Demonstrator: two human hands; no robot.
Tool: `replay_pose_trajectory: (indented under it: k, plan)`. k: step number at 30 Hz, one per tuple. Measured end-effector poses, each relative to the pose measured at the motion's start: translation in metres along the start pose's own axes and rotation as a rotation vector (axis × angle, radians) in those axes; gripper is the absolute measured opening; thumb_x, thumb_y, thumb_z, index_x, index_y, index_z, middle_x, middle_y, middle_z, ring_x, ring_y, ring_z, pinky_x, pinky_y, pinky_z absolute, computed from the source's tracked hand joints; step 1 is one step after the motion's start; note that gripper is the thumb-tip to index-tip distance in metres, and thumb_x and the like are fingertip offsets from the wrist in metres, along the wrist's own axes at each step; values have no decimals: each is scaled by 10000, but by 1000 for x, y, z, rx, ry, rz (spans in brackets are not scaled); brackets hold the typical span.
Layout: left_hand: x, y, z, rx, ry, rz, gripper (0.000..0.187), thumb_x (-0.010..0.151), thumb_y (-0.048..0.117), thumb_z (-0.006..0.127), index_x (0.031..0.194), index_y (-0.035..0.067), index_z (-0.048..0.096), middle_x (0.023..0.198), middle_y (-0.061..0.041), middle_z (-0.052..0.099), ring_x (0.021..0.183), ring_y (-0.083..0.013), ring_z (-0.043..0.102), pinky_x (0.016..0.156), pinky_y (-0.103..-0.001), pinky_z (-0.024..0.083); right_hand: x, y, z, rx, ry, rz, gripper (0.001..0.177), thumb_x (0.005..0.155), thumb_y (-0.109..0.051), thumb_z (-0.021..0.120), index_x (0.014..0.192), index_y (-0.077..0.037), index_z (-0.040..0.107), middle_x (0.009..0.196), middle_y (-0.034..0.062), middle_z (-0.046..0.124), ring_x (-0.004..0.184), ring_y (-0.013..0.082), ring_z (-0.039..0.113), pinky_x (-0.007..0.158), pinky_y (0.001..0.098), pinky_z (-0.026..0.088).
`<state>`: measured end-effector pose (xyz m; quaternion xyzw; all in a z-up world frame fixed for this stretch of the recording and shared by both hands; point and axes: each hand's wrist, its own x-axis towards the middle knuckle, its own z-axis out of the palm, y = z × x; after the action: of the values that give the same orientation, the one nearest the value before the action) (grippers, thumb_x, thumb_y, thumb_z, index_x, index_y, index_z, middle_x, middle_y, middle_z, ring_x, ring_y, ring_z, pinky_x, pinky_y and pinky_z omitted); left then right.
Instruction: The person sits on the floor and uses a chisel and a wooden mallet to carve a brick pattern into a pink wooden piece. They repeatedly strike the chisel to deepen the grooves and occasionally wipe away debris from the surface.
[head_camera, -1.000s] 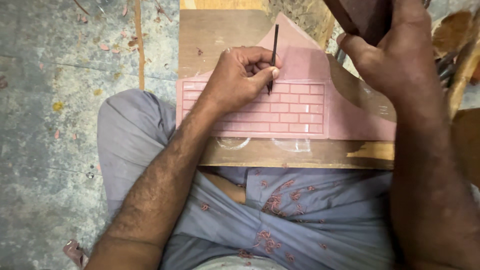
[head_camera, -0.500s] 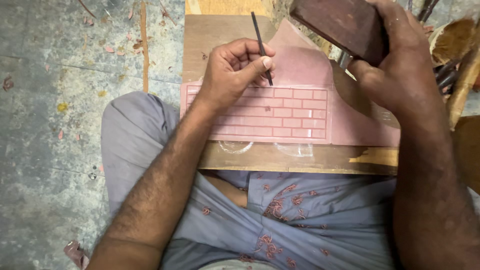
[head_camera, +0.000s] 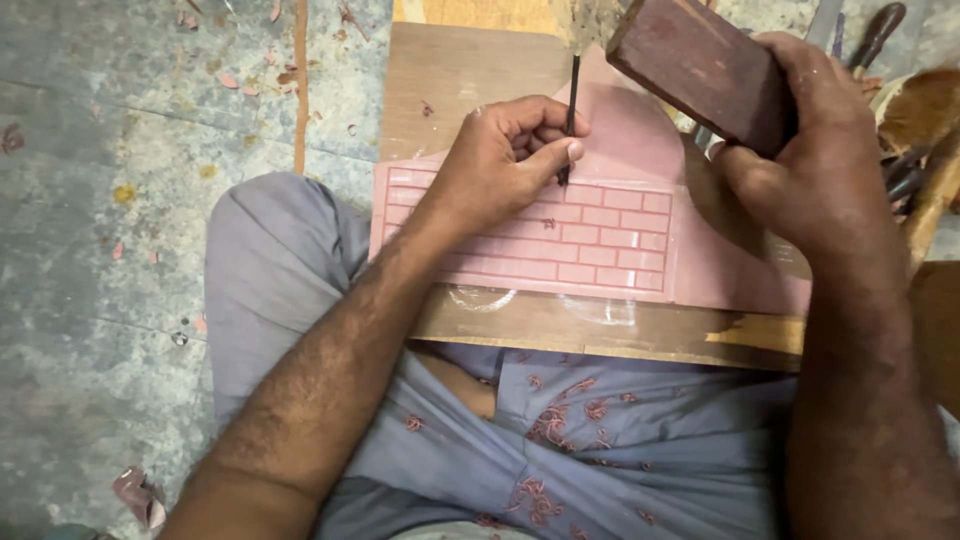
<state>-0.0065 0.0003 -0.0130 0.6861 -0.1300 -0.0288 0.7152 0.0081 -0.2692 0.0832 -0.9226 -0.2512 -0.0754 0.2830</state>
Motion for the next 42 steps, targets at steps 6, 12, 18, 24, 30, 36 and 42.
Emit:
replay_pose_trajectory:
  k: [6, 12, 18, 24, 30, 36, 42]
  plan:
    - [-11, 9, -3, -197, 52, 57, 138, 1024, 15, 661, 1143, 32, 595, 952, -4, 680, 854, -37, 679, 740, -219, 597, -7, -12, -9, -209, 67, -40, 692, 788, 1, 846, 1418, 45, 563, 1242, 263, 615, 1155, 417, 621, 977, 478, 510]
    - [-55, 30, 4, 534, 88, 243, 78, 975, 86, 752, 1025, 48, 706, 915, -61, 741, 766, -120, 710, 682, -278, 587, -54, -7, -21, -193, 158, -282, 577, 921, -100, 824, 1395, -1, 510, 1224, 185, 615, 1114, 310, 656, 997, 388, 585]
    - [-67, 41, 9, 855, -45, 612, 321, 805, 6, 735, 1124, 45, 723, 1110, -86, 732, 973, -244, 728, 824, -351, 607, -125, -13, -10, -189, 70, -286, 755, 664, -307, 875, 1312, -59, 578, 1143, 176, 637, 977, 320, 650, 760, 407, 555]
    - [-69, 40, 11, 908, -113, 667, 330, 825, 37, 740, 1154, 37, 710, 1169, -97, 701, 1081, -275, 710, 902, -370, 603, -145, -25, 0, -100, -24, -371, 754, 562, -255, 874, 1255, -91, 624, 1117, 128, 621, 898, 313, 662, 737, 441, 562]
    - [-68, 38, 14, 937, -109, 663, 349, 801, 23, 747, 1148, 56, 719, 1153, -112, 707, 1070, -281, 715, 884, -370, 609, -137, -27, -4, -15, 50, -424, 742, 610, -284, 869, 1271, -91, 593, 1135, 153, 599, 911, 324, 657, 732, 442, 552]
    - [-65, 42, 21, 862, -72, 554, 400, 743, -33, 763, 1133, 50, 728, 1087, -90, 720, 996, -261, 722, 820, -355, 620, -134, -37, -2, -180, -45, -190, 824, 568, -265, 881, 1318, -57, 611, 1140, 144, 639, 908, 331, 670, 748, 440, 549]
    - [-63, 42, 25, 872, -16, 547, 352, 773, -62, 772, 1102, 60, 742, 1055, -75, 725, 969, -245, 720, 810, -351, 619, -129, -36, 0, -111, -33, -197, 854, 547, -277, 879, 1321, -54, 595, 1136, 137, 634, 944, 332, 669, 795, 445, 556]
